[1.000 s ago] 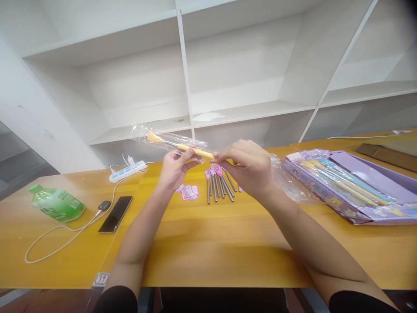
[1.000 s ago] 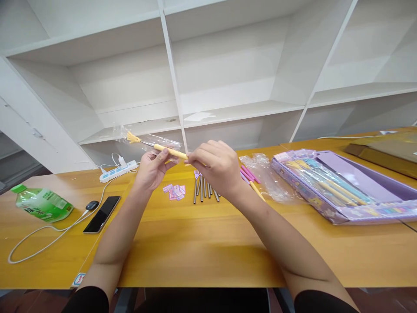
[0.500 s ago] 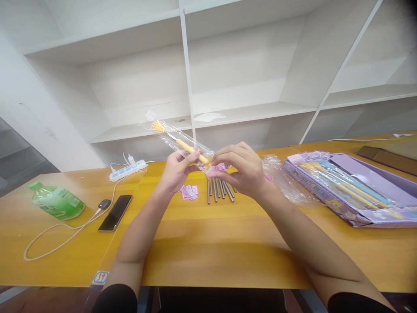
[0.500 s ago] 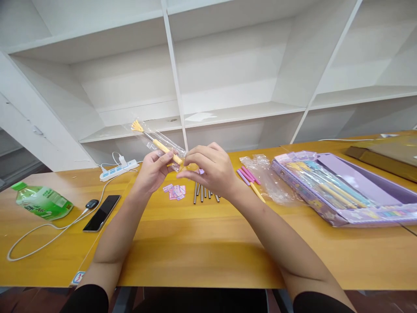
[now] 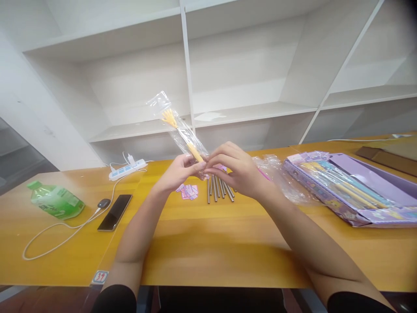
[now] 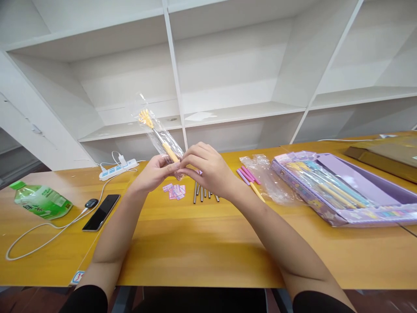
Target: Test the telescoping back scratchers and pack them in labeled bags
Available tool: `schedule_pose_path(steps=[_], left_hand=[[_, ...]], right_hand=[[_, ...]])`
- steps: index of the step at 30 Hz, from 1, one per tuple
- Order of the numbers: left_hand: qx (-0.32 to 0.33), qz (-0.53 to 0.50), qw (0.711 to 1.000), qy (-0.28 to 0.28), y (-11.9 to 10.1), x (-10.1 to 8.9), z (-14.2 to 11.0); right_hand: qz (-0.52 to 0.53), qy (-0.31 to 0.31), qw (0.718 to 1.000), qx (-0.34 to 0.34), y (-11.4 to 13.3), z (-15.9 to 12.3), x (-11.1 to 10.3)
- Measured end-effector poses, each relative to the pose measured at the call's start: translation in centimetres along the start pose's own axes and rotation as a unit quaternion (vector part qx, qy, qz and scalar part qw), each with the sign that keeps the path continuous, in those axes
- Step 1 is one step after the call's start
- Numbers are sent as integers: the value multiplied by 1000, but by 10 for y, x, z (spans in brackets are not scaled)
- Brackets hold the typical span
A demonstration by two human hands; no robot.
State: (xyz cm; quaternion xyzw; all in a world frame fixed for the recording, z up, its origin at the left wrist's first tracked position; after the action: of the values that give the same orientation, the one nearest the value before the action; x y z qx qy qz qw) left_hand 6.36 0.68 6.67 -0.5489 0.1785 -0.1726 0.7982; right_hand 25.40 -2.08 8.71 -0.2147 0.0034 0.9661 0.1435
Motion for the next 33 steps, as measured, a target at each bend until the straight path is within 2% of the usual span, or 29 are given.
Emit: schedule_pose_path(steps=[6, 12, 15, 19, 22, 26, 30, 33], left_hand=[[18, -1, 999, 26, -2, 2, 0], [12, 57, 997, 54, 0, 3, -2], [12, 62, 996, 59, 2, 5, -2], [21, 77, 995, 52, 1, 8, -2], [33, 74, 995, 58, -3, 10, -2], [52, 95, 992, 64, -8, 10, -3], [50, 94, 993, 60, -7, 11, -5], [51, 88, 994, 48, -5, 11, -5]], right_hand=[[-20, 42, 996, 76, -5, -1, 0], [-15, 54, 995, 86, -5, -2, 0], [15, 45, 992, 118, -7, -3, 0], [43, -4, 986, 163, -11, -5, 1], [76, -15, 969, 236, -17, -7, 5], [155, 25, 932, 328, -20, -11, 10], [219, 34, 903, 368, -18, -13, 11], [241, 25, 892, 382, -17, -13, 11]])
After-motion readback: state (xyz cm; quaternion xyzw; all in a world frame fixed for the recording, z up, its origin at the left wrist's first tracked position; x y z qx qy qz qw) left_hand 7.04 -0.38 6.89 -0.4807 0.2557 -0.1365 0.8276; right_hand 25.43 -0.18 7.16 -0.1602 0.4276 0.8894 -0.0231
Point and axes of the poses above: each hand's wrist, its own z-axis towards the middle knuckle, its own x-axis out of the palm, y = z × x, the point moved 4 cm from there along z, towards the middle knuckle, and after that the axes turned 2 degrees about x, right-handed, at the moved point
